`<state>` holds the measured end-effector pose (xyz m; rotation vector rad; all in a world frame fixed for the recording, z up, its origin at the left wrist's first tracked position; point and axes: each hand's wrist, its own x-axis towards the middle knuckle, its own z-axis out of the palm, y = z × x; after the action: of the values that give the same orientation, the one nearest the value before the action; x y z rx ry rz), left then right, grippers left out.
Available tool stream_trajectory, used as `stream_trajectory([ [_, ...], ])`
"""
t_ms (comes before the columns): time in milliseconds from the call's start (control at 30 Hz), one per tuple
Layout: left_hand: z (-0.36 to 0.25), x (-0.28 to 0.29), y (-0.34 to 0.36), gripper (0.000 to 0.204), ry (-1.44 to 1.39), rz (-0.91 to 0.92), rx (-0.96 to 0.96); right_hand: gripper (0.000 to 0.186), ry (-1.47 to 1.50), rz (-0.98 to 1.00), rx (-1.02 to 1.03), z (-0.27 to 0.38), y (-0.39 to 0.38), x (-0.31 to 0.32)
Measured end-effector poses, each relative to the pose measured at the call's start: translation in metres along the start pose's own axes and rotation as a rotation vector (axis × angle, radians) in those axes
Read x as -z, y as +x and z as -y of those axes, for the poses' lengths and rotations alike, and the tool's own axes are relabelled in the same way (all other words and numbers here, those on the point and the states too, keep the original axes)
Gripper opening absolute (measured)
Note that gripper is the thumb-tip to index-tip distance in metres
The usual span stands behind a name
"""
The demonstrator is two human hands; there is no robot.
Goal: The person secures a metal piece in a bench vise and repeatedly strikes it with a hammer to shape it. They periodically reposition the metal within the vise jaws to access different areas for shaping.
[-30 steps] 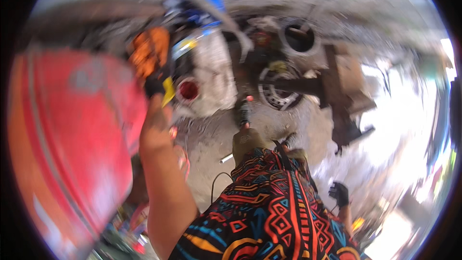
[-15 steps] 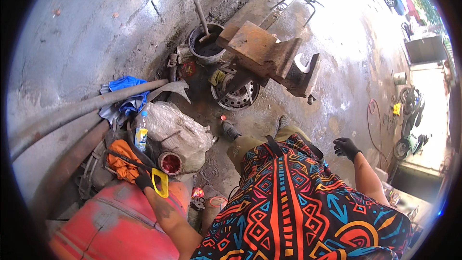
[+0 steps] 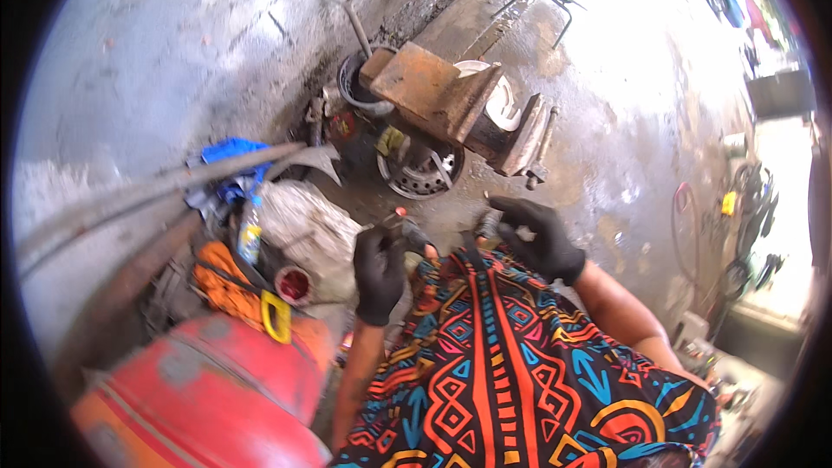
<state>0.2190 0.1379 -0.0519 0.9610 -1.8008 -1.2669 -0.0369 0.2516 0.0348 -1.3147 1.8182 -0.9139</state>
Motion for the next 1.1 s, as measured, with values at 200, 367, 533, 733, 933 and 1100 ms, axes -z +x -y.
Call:
stream_trajectory([
  [200, -0.066, -0.099, 0.055, 0.036, -0.213, 0.090, -0.310, 0.041, 0.168, -0.149, 0.188, 0.024, 0.042, 0.001],
  [367, -0.064, -0.132, 0.075, 0.034, -0.086, -0.042, -0.336, 0.025, -0.109, -0.156, 0.212, 0.023, 0.058, 0.033],
  [533, -0.043, -0.168, 0.091, 0.041, -0.176, -0.224, -0.199, 0.028, -0.306, -0.510, 0.358, 0.031, 0.093, 0.069],
  [733, -0.056, -0.189, 0.116, 0.029, -0.523, -0.094, 0.149, 0.049, -0.297, -0.457, 0.446, -0.011, 0.123, 0.058],
  [933, -0.026, -0.195, 0.129, 0.016, -0.630, -0.044, 0.244, 0.016, -0.479, -0.690, 0.593, 0.016, 0.121, 0.056],
  [1100, -0.031, -0.194, 0.129, 0.013, -0.513, -0.094, 0.112, 0.023, -0.361, -0.464, 0.396, 0.005, 0.123, 0.051],
])
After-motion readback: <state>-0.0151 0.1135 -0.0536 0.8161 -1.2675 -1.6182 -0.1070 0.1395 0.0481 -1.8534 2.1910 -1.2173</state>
